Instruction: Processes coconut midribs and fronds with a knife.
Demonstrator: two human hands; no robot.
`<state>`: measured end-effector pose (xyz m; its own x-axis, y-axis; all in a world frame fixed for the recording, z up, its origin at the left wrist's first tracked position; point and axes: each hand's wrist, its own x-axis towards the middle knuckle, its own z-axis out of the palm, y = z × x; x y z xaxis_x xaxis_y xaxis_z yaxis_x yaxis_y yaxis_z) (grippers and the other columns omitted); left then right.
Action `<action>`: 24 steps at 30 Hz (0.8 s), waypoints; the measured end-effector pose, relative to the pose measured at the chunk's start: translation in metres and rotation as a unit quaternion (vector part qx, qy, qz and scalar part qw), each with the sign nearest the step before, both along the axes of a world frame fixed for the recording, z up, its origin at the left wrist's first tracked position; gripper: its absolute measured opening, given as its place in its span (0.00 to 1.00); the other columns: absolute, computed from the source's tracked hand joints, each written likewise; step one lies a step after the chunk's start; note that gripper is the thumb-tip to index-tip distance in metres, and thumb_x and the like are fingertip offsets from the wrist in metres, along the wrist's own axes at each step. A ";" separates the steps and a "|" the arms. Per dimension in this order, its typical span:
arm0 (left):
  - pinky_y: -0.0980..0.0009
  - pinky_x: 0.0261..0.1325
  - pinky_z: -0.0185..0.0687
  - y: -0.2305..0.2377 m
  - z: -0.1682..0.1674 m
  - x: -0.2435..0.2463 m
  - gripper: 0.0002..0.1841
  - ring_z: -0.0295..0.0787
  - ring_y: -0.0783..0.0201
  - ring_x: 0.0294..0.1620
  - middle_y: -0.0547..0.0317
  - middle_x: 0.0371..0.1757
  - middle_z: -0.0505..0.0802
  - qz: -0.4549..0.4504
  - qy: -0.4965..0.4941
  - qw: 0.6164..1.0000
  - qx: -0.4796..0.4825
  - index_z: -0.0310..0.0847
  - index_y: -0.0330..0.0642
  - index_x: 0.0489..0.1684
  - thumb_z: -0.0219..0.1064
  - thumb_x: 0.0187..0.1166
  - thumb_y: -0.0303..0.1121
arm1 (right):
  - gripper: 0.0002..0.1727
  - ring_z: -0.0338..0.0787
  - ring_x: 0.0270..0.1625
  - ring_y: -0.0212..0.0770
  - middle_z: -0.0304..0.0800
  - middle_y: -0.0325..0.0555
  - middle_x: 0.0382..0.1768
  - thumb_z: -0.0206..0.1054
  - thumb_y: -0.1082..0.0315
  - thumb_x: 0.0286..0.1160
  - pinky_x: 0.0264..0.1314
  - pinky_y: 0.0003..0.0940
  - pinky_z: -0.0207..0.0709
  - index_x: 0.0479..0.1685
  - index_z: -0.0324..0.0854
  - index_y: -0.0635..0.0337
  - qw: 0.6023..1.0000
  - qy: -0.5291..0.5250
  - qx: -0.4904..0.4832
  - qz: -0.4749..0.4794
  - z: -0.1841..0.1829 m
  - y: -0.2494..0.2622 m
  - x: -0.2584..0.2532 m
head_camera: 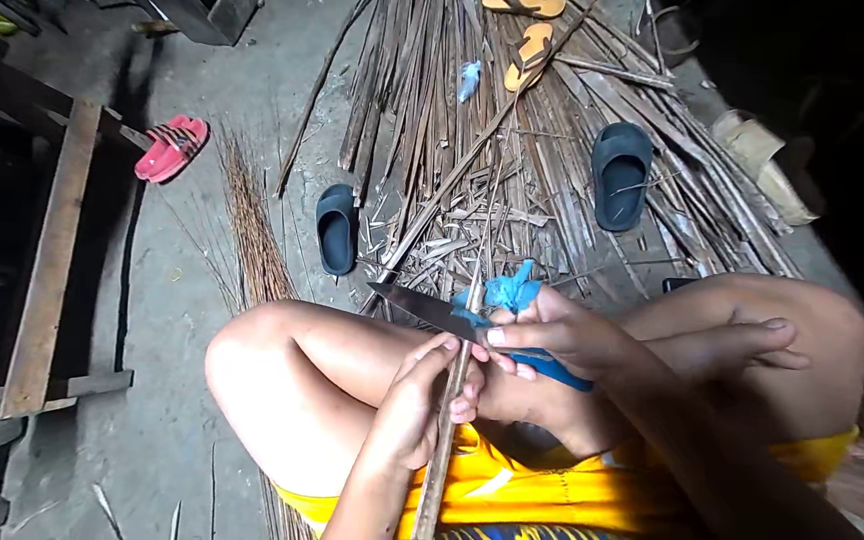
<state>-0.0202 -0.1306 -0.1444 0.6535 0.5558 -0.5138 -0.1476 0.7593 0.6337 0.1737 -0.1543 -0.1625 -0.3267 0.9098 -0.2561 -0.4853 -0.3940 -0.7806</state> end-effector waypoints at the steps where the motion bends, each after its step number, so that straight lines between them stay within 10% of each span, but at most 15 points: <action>1: 0.87 0.22 0.74 0.000 0.000 -0.001 0.23 0.78 0.82 0.17 0.72 0.21 0.85 -0.012 0.003 1.000 0.004 0.81 0.45 0.40 0.33 0.89 0.32 | 0.09 0.83 0.19 0.20 0.89 0.30 0.21 0.58 0.77 0.74 0.23 0.13 0.76 0.32 0.78 0.51 1.000 -0.003 -0.006 -0.013 -0.001 0.000 0.001; 17: 0.92 0.16 0.63 -0.003 -0.004 0.000 0.13 0.71 0.88 0.13 0.71 0.22 0.87 -0.007 0.003 0.993 0.117 0.77 0.41 0.42 0.46 0.88 0.21 | 0.10 0.83 0.18 0.21 0.87 0.30 0.18 0.57 0.77 0.70 0.23 0.14 0.77 0.30 0.78 0.50 1.000 0.020 -0.004 -0.008 -0.001 -0.002 -0.002; 24: 0.89 0.18 0.73 -0.006 -0.003 0.002 0.10 0.80 0.84 0.14 0.64 0.27 0.94 0.014 0.012 0.992 0.128 0.75 0.41 0.41 0.49 0.87 0.19 | 0.12 0.84 0.18 0.22 0.87 0.31 0.17 0.56 0.78 0.72 0.26 0.15 0.78 0.26 0.78 0.51 1.000 0.007 -0.006 -0.018 0.002 -0.003 -0.005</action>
